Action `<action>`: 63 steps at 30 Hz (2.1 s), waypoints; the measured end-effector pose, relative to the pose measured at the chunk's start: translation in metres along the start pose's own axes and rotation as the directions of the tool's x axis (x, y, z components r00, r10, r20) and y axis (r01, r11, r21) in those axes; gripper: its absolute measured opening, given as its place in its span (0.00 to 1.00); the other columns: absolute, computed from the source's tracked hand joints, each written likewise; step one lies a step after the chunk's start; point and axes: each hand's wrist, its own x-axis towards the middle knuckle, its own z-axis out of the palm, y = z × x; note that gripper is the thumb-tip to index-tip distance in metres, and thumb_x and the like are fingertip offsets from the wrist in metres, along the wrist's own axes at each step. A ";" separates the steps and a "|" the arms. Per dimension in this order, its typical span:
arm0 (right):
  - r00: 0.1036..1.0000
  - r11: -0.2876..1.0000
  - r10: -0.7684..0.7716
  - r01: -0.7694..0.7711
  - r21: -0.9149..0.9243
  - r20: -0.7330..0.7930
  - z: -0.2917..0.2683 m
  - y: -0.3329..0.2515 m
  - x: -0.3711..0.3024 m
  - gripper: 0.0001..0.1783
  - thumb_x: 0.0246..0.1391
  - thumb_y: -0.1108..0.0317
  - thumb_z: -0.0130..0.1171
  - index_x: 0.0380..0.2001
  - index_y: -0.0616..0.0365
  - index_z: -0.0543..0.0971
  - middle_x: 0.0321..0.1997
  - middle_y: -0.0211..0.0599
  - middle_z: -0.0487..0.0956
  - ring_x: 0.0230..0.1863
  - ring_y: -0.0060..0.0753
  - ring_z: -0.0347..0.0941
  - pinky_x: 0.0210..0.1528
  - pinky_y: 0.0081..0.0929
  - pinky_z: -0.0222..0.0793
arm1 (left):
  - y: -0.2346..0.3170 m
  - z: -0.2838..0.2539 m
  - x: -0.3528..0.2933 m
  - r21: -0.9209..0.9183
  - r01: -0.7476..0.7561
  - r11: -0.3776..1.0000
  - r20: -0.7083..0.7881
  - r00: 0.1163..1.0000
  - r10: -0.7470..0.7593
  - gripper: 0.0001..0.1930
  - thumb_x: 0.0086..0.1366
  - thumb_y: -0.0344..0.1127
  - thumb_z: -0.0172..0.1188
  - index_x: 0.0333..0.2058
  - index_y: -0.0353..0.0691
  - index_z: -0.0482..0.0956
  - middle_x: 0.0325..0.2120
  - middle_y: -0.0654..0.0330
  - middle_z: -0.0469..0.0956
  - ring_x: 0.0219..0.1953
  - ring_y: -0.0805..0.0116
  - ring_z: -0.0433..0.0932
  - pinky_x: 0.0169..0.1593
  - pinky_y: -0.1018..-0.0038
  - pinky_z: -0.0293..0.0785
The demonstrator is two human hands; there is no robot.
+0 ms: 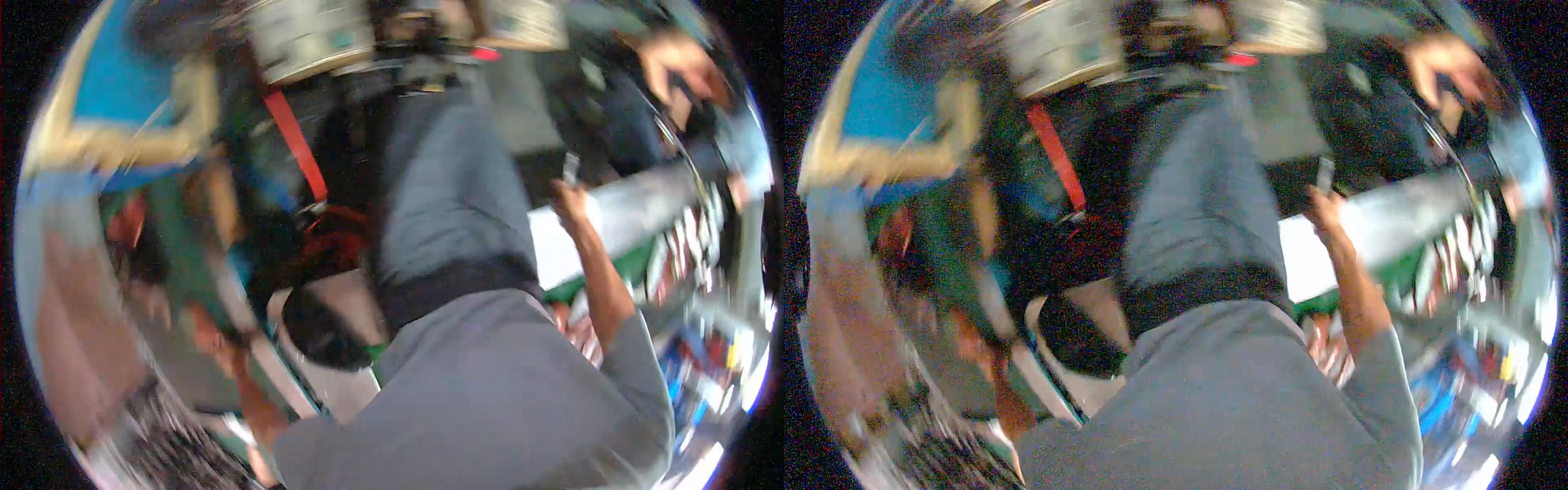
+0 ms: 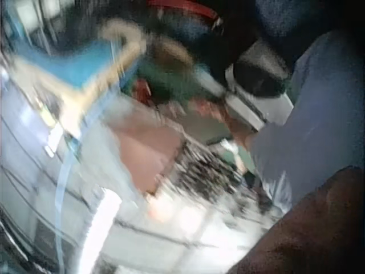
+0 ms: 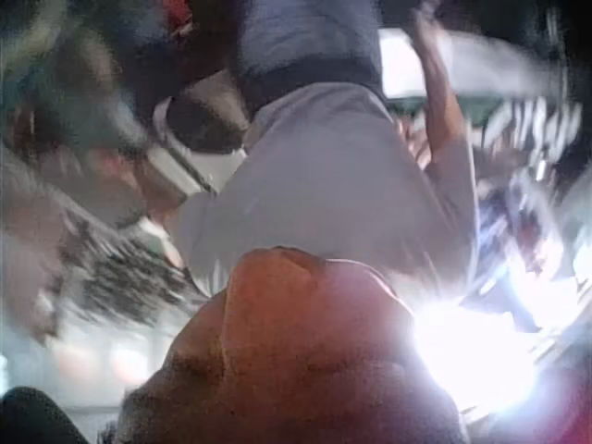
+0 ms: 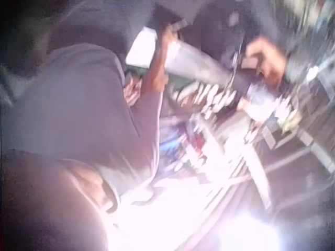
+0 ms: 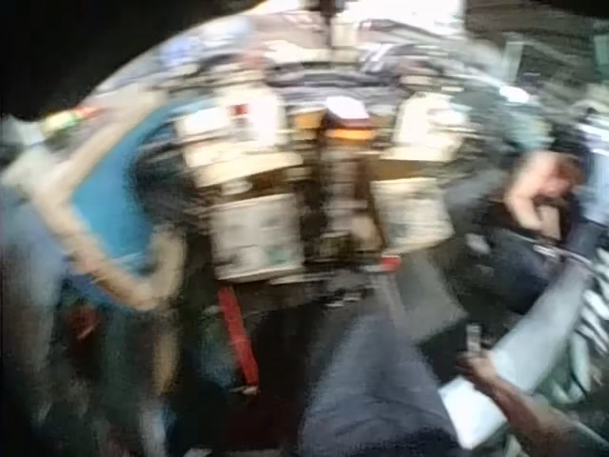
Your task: Operate a shoe lasting machine to shape uppers over lasts and prepare for sole attachment.
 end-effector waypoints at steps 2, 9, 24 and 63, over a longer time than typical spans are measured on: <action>0.982 0.981 0.055 -0.087 -0.173 -0.182 -0.014 0.012 -0.015 0.14 0.63 0.57 0.71 0.36 0.53 0.78 0.20 0.23 0.68 0.16 0.20 0.62 0.15 0.28 0.58 | -0.047 0.001 -0.033 -0.189 0.039 0.981 0.029 0.999 -0.034 0.43 0.78 0.67 0.40 0.76 0.36 0.62 0.63 0.41 0.80 0.60 0.40 0.83 0.57 0.50 0.80; 0.818 0.876 -0.206 -0.091 -0.474 -0.537 -0.093 0.107 -0.047 0.26 0.55 0.55 0.71 0.41 0.74 0.86 0.32 0.57 0.86 0.36 0.49 0.87 0.40 0.45 0.82 | -0.069 0.101 0.043 -0.365 0.316 0.876 0.434 0.890 -0.140 0.31 0.76 0.47 0.52 0.69 0.32 0.72 0.61 0.42 0.82 0.62 0.42 0.80 0.63 0.51 0.75; 0.962 0.759 0.156 -0.262 -0.595 -0.225 -0.175 0.258 -0.350 0.56 0.54 0.46 0.77 0.78 0.56 0.60 0.61 0.69 0.79 0.65 0.62 0.78 0.66 0.51 0.75 | 0.311 0.019 0.351 -0.971 0.034 0.238 0.157 0.838 0.523 0.23 0.82 0.35 0.57 0.70 0.30 0.72 0.65 0.44 0.78 0.63 0.57 0.80 0.66 0.63 0.77; 0.749 0.752 -0.581 0.644 -0.143 0.319 0.110 -0.142 -0.135 0.44 0.66 0.52 0.67 0.77 0.60 0.64 0.61 0.56 0.81 0.60 0.53 0.81 0.64 0.44 0.74 | 0.436 -0.163 0.271 -0.959 -0.276 -0.069 -0.268 0.799 0.539 0.25 0.73 0.21 0.48 0.67 0.25 0.70 0.61 0.32 0.77 0.61 0.31 0.78 0.64 0.52 0.76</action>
